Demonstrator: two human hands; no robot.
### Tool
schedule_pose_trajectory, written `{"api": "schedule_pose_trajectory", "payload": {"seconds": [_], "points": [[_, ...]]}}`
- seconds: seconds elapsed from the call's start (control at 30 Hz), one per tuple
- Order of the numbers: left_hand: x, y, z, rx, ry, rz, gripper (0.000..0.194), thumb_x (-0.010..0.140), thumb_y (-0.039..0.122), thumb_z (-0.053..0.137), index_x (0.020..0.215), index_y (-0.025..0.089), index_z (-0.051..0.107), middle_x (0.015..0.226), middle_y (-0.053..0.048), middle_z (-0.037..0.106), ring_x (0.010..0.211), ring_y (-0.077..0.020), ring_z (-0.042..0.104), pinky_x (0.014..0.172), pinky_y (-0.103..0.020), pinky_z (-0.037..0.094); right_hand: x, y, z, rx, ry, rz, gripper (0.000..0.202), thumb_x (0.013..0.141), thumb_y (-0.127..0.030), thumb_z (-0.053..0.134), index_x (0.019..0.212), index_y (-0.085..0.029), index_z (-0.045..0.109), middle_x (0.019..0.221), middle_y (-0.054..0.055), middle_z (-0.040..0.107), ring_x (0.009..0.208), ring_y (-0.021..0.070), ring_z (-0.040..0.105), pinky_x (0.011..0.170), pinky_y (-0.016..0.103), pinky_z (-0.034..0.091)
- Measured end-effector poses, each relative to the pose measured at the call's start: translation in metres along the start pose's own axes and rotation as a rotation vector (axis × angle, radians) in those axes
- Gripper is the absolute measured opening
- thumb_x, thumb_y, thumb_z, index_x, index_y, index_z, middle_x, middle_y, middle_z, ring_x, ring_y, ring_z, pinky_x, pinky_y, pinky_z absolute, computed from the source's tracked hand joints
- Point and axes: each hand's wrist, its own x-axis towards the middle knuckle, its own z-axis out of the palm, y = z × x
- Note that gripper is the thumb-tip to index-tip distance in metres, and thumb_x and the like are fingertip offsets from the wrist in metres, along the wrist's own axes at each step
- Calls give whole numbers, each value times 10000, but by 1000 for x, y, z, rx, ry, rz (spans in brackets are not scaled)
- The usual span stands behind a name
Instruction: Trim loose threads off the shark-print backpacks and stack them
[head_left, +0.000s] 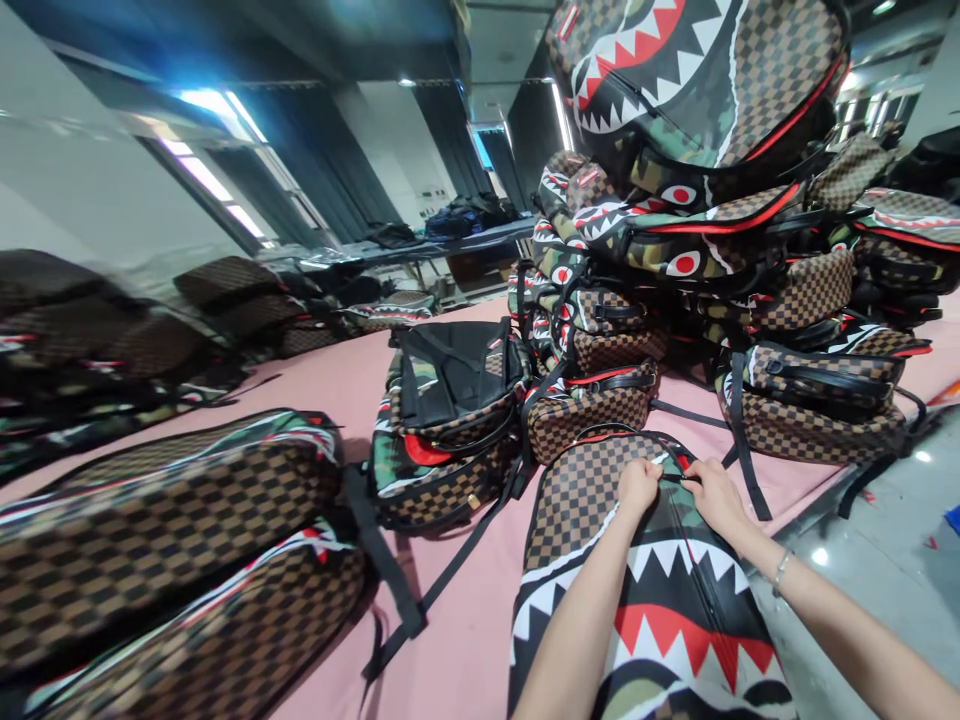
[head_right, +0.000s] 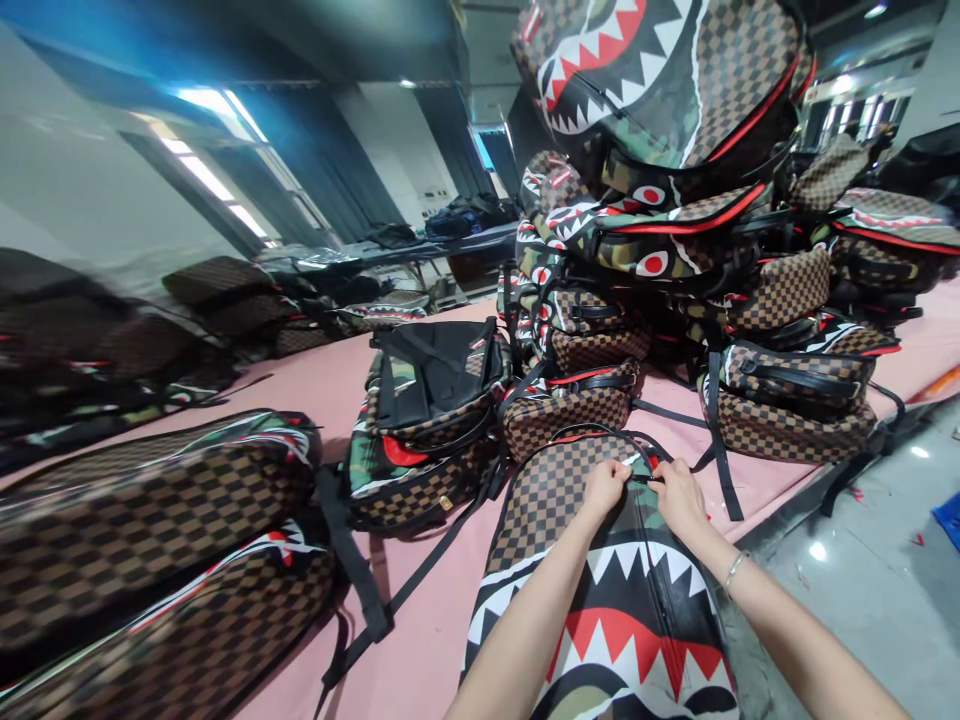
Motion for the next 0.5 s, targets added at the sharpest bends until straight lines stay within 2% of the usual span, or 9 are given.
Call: {"api": "schedule_pose_trajectory", "payload": {"seconds": [0.13,0.27,0.33,0.4,0.43,0.5], "points": [[-2,4,-4,-36,31,6,148,771,262,528,709,163,619,778,-64,676,791,-190,612,682,-265,407,2,-4,5,111,28,34,111,771,-146,531,819,-202,614,836,45,499,765,191,538,677,283,396],[-19,19,-18,-86,37,88,215,780,282,478,640,162,589,679,-45,641,716,-180,593,642,-253,413,0,-3,2,278,96,93,88,740,-149,539,753,-207,603,839,39,517,784,188,540,725,296,403],[-42,22,-25,-112,10,170,246,764,327,488,600,168,578,618,-25,610,666,-174,579,615,-250,422,-8,7,-6,388,140,131,50,744,-210,547,765,-212,592,853,34,543,819,182,546,745,288,412],[-75,16,-30,-137,-42,252,247,708,381,555,568,178,582,591,-13,596,629,-176,573,587,-252,438,-25,24,-15,509,173,196,149,770,-353,529,791,-211,570,809,22,562,761,165,557,678,270,435],[-95,9,-33,-185,-62,275,236,672,405,598,573,191,600,611,-14,606,630,-182,577,579,-259,451,-39,34,-20,570,179,244,247,776,-449,501,784,-208,553,738,10,556,667,151,552,594,257,436],[-136,-10,-40,-233,15,182,169,668,437,625,651,270,639,731,-4,641,696,-204,595,567,-280,484,-75,55,-28,680,171,366,446,761,-633,400,710,-203,507,542,-42,462,420,106,435,403,225,353]]}}
